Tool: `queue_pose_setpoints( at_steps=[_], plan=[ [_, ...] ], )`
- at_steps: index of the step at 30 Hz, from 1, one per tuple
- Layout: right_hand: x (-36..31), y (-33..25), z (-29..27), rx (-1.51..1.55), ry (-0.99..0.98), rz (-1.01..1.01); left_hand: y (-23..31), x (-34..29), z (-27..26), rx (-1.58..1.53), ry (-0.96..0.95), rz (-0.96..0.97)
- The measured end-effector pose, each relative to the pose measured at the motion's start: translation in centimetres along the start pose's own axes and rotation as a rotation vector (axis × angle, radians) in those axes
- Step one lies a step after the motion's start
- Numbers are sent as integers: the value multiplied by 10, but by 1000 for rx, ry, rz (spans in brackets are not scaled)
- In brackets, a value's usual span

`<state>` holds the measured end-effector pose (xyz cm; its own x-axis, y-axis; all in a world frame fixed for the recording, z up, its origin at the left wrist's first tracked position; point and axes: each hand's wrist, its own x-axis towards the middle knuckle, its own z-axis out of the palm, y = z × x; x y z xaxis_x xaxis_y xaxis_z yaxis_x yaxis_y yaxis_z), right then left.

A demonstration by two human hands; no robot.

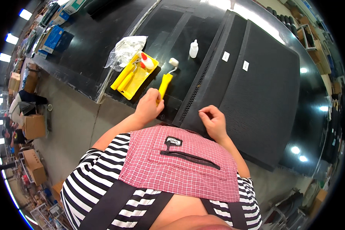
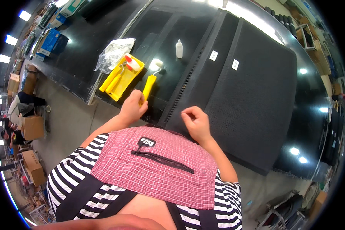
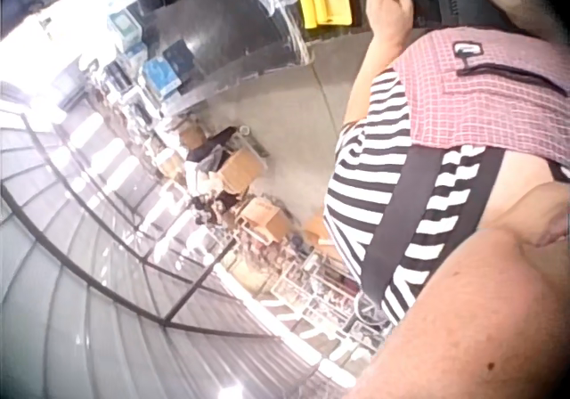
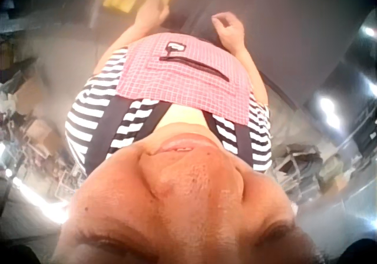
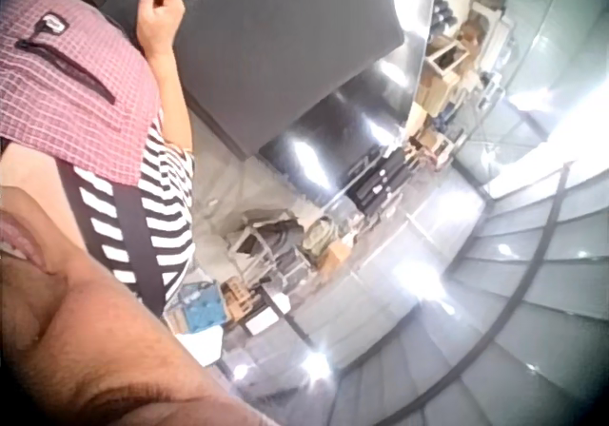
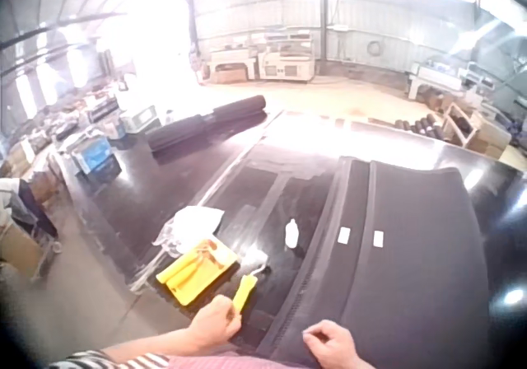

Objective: The person places a black car mat on a table and applies adhesive from a bottle to specific spots. They then use a roller to press down the adhesive and attach a patterned mat layer. The person folds the assembled mat and places it on a stack before retrieving a blue protective strip.

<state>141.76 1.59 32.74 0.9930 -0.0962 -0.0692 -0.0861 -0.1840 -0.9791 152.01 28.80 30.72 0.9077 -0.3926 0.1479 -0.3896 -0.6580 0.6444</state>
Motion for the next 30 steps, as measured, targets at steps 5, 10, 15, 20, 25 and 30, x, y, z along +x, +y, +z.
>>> queue_pose_setpoints(
  at_steps=[5,10,15,20,25,30],
  plan=[
    [22,-17,36,339,45,200,49,22,19,-419,-255,158],
    [38,5,14,312,406,206,81,58,49,-645,-448,328],
    [58,5,-30,-23,524,179,66,92,74,-300,-569,596],
    [94,-4,-24,-115,548,188,46,98,95,-182,-404,831],
    [120,2,-22,-213,570,203,40,100,100,-212,-392,831],
    [132,26,-30,-324,565,199,41,100,100,-213,-405,819]
  ],
)
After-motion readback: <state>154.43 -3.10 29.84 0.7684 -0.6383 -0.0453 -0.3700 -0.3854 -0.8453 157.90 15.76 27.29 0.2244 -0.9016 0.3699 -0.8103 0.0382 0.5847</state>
